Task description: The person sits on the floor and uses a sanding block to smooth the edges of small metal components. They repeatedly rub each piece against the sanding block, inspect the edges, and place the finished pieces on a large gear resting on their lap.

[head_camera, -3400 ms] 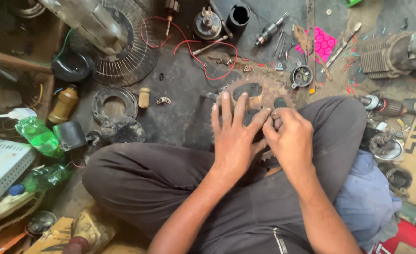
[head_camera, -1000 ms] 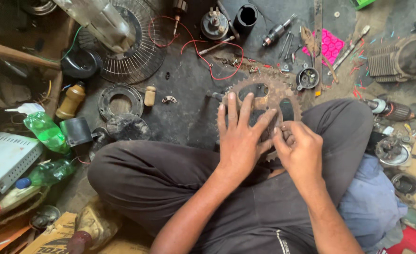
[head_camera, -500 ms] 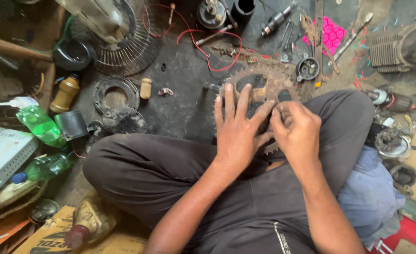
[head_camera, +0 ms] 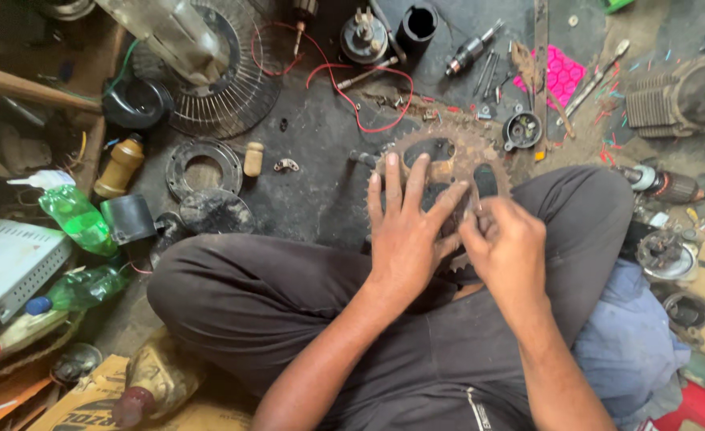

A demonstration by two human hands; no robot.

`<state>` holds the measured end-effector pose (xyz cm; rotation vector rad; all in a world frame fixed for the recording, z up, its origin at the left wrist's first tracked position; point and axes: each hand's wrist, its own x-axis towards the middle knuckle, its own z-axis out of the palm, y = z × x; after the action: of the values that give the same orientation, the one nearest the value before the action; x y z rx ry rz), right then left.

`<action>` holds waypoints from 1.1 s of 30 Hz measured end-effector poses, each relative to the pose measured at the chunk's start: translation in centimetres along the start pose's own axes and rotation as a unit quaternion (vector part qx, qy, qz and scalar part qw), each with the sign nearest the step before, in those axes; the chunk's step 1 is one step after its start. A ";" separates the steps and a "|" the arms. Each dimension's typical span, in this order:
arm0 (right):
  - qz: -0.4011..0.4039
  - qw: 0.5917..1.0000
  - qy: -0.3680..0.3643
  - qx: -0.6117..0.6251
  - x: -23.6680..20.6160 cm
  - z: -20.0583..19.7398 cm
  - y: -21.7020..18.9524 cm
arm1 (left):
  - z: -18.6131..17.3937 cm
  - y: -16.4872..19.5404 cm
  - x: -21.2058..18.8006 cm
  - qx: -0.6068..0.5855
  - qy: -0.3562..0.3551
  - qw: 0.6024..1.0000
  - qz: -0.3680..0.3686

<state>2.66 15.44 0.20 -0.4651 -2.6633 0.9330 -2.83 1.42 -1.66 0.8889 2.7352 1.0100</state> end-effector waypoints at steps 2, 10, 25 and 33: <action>0.008 1.000 -0.002 0.001 0.1 0.0 0.0 | 0.0 0.0 0.0 0.000 0.003 1.000 0.001; -0.006 1.000 -0.017 -0.021 0.6 0.0 0.1 | 0.0 0.0 0.1 0.010 -0.004 1.000 -0.004; 0.012 0.998 -0.052 -0.036 1.5 -0.2 0.0 | 0.0 -0.4 0.5 -0.001 0.019 1.000 0.008; 0.023 0.998 -0.061 0.007 1.7 -0.3 1.1 | -0.3 -0.2 0.1 0.010 0.027 1.000 0.011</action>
<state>1.42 17.05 -0.01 -0.4821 -2.7629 1.0249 -3.03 1.20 -1.54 0.9087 2.7903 1.0278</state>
